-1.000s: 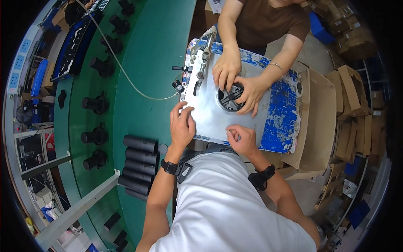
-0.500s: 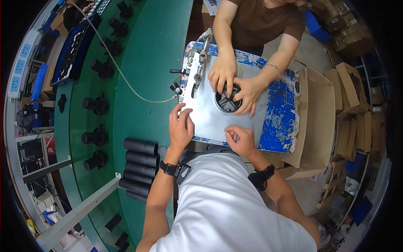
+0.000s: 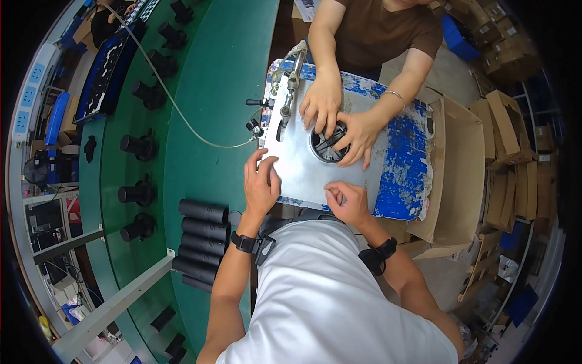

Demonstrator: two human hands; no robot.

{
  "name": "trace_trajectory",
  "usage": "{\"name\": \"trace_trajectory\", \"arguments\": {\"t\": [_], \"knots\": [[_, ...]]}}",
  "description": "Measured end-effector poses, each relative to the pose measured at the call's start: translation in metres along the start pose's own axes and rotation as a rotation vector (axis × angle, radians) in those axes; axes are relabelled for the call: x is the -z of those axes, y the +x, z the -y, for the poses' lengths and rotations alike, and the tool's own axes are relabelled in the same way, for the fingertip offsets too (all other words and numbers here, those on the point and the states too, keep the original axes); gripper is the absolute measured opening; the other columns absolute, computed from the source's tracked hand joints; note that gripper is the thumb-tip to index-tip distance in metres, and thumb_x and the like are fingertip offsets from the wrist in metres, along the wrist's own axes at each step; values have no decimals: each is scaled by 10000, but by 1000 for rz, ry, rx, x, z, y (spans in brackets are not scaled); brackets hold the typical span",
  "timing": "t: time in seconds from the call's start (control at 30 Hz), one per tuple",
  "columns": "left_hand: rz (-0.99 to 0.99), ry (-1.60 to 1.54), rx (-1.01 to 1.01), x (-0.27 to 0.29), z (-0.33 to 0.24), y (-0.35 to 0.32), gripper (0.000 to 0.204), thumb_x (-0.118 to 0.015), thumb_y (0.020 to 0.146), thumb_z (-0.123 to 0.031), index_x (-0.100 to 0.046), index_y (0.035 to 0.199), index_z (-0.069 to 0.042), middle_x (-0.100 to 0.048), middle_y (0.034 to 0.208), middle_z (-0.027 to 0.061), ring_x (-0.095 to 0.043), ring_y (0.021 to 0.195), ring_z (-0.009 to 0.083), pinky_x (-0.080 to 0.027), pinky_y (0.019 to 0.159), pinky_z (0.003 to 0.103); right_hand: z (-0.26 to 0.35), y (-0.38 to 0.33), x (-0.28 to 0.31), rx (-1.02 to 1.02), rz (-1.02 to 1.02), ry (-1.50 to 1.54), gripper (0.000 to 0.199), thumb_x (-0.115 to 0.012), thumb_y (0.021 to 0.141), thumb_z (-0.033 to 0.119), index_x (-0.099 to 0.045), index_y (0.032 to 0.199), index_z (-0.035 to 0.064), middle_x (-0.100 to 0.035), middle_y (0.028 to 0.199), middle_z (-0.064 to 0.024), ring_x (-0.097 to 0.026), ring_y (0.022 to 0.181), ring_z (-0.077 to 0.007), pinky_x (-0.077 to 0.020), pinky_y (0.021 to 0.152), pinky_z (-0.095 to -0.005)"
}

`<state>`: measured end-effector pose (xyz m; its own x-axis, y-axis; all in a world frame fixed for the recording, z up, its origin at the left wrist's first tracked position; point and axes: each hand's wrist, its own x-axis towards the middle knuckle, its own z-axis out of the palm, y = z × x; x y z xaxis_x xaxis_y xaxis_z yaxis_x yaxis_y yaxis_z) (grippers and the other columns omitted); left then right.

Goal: Assemble and inspect microphones by placing components into a testing machine and organizing them on a tray.

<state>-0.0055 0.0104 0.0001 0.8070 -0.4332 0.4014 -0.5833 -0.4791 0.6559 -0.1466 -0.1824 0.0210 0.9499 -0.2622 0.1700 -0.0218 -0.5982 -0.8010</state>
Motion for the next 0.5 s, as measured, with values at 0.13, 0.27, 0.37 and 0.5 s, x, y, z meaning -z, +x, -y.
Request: {"name": "trace_trajectory", "arguments": {"t": [0.13,0.27,0.37,0.5], "knots": [[3,1,0,0,-1,2,281,-558,785,31,-627,1044,-51,-529,1196,153,-542,1013,341,-460,850,403,-1,2,1,-7,0,12,106,-664,777,9,-662,879,35,-603,608,-43,-540,457,-115,-413,475,-246],[4,-3,10,-1,-2,4,284,-558,784,29,-628,1046,-53,-529,1197,153,-541,1016,341,-459,853,405,0,4,3,-12,10,11,103,-663,779,8,-661,879,35,-601,606,-43,-541,458,-115,-415,476,-247],[0,-2,8,-1,-3,4,282,-558,785,26,-628,1046,-54,-529,1198,153,-539,1019,343,-458,854,406,1,4,4,-2,6,12,99,-664,781,12,-660,878,34,-598,603,-43,-543,458,-115,-417,476,-249],[-8,-16,-8,-1,0,0,281,-553,789,27,-628,1047,-54,-526,1203,153,-536,1025,349,-456,862,412,-1,0,0,-5,7,-5,93,-666,783,17,-660,873,36,-600,602,-44,-545,458,-118,-420,477,-251]]}}
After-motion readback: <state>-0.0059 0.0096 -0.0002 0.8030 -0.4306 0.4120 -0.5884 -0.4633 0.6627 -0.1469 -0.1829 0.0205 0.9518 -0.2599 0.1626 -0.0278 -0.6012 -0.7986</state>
